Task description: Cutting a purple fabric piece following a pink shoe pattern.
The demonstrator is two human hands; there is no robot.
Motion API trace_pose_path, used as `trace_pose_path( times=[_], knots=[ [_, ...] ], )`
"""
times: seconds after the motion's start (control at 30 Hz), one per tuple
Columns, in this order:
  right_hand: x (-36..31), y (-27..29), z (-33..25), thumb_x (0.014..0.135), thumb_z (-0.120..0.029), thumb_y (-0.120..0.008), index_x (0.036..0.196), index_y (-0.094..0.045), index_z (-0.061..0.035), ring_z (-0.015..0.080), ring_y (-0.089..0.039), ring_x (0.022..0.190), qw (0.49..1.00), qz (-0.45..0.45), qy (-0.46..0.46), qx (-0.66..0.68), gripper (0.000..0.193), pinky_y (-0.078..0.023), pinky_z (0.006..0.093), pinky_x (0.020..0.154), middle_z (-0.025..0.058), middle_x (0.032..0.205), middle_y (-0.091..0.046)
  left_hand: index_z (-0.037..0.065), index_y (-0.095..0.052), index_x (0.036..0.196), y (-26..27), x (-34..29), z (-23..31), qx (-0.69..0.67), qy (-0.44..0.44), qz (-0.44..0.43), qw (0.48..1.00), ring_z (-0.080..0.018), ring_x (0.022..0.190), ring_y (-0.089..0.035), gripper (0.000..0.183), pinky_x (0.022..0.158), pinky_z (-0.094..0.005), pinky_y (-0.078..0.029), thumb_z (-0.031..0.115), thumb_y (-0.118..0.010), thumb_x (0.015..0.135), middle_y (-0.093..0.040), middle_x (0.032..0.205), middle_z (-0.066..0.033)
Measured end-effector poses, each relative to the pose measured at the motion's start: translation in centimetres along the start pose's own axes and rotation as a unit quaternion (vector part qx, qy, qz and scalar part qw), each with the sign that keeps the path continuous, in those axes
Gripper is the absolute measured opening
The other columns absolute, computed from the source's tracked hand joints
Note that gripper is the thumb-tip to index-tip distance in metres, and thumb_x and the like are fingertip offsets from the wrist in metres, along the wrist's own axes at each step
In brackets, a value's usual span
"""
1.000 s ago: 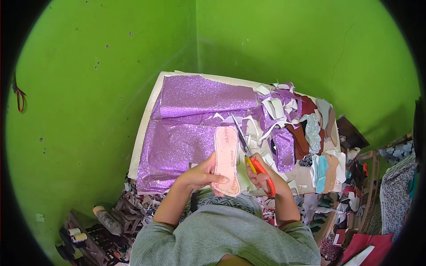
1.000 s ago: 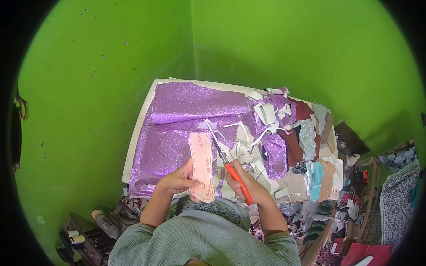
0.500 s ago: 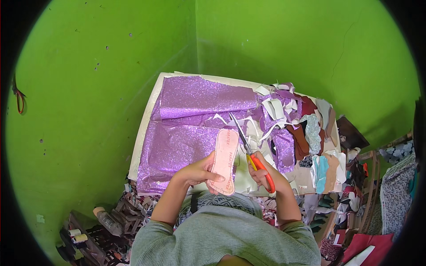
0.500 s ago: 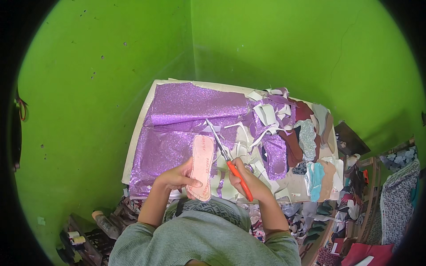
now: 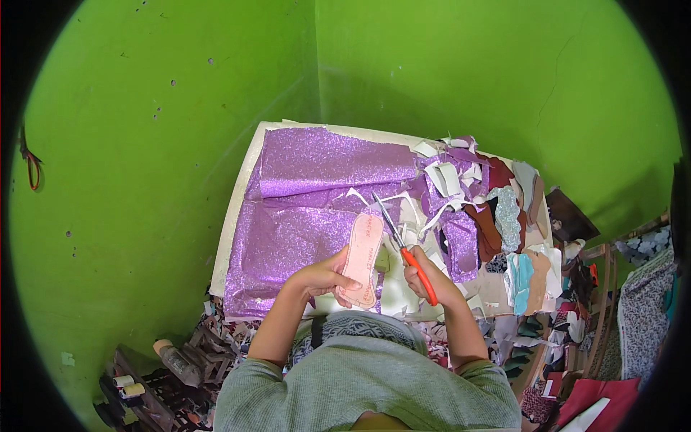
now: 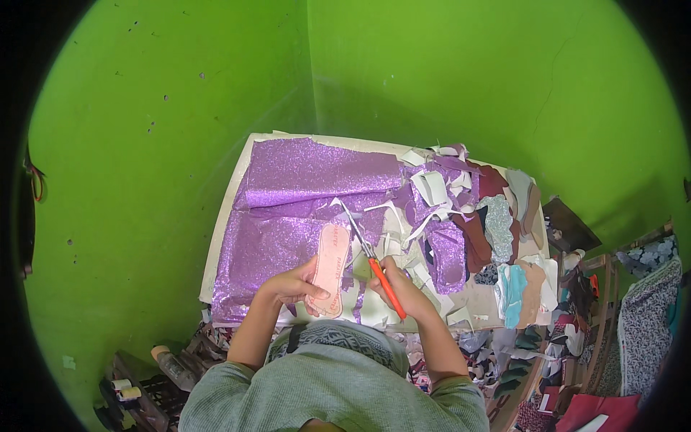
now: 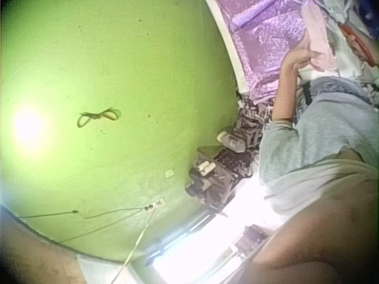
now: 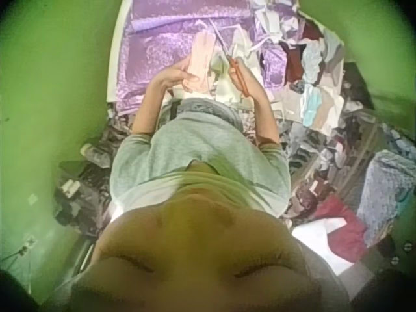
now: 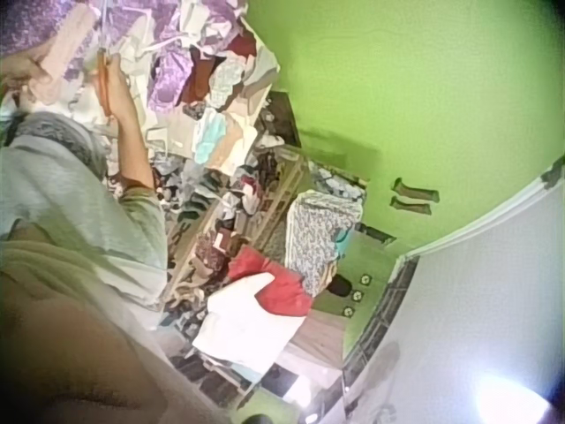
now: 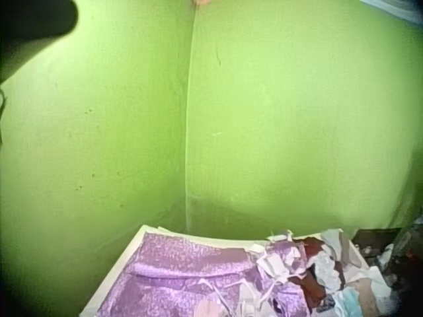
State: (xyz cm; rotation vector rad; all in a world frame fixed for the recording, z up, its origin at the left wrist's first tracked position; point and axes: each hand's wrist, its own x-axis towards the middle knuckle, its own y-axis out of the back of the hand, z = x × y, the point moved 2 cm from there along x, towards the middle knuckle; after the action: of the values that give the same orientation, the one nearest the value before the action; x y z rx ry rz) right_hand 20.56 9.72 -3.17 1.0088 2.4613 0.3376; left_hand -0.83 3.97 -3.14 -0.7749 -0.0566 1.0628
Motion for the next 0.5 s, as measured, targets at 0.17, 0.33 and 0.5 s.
trace_pose_path(
  times=[0.17, 0.33, 0.5],
  knots=[
    [0.4, -0.2, 0.0, 0.084, -0.011, -0.049, 0.091, -0.032, -0.0049, 0.0062, -0.039, 0.041, 0.979, -0.060, -0.051, 0.187, 0.019, -0.031, 0.0220, 0.037, 0.0027, 0.064, -0.048, 0.016, -0.003, 0.133, 0.8, -0.1, -0.4, 0.013, 0.008, 0.004, 1.000, -0.0235, 0.073, -0.061, 0.093, 0.044, -0.0305, -0.055, -0.007, -0.061, 0.065, -0.048, 0.102, -0.0153],
    [0.7, -0.5, 0.3, 0.085, -0.011, -0.048, 0.091, -0.031, -0.0060, 0.0054, -0.036, 0.039, 0.968, -0.050, -0.062, 0.238, 0.018, -0.030, 0.0209, 0.035, 0.0006, 0.059, -0.047, 0.017, -0.003, 0.134, 0.9, -0.1, -0.2, 0.020, 0.017, 0.014, 1.000, -0.0233, 0.075, -0.061, 0.094, 0.044, -0.0304, -0.055, -0.007, -0.061, 0.064, -0.048, 0.104, -0.0157],
    [1.1, -0.4, 1.3, 0.085, -0.011, -0.046, 0.089, -0.032, -0.0061, 0.0050, -0.036, 0.039, 0.972, -0.063, -0.029, 0.224, 0.016, -0.030, 0.0208, 0.035, -0.0010, 0.055, -0.044, 0.017, -0.004, 0.134, 0.9, -0.1, -0.1, 0.036, 0.020, 0.012, 0.999, -0.0232, 0.075, -0.061, 0.094, 0.044, -0.0300, -0.054, -0.006, -0.062, 0.064, -0.049, 0.104, -0.0156]
  ],
)
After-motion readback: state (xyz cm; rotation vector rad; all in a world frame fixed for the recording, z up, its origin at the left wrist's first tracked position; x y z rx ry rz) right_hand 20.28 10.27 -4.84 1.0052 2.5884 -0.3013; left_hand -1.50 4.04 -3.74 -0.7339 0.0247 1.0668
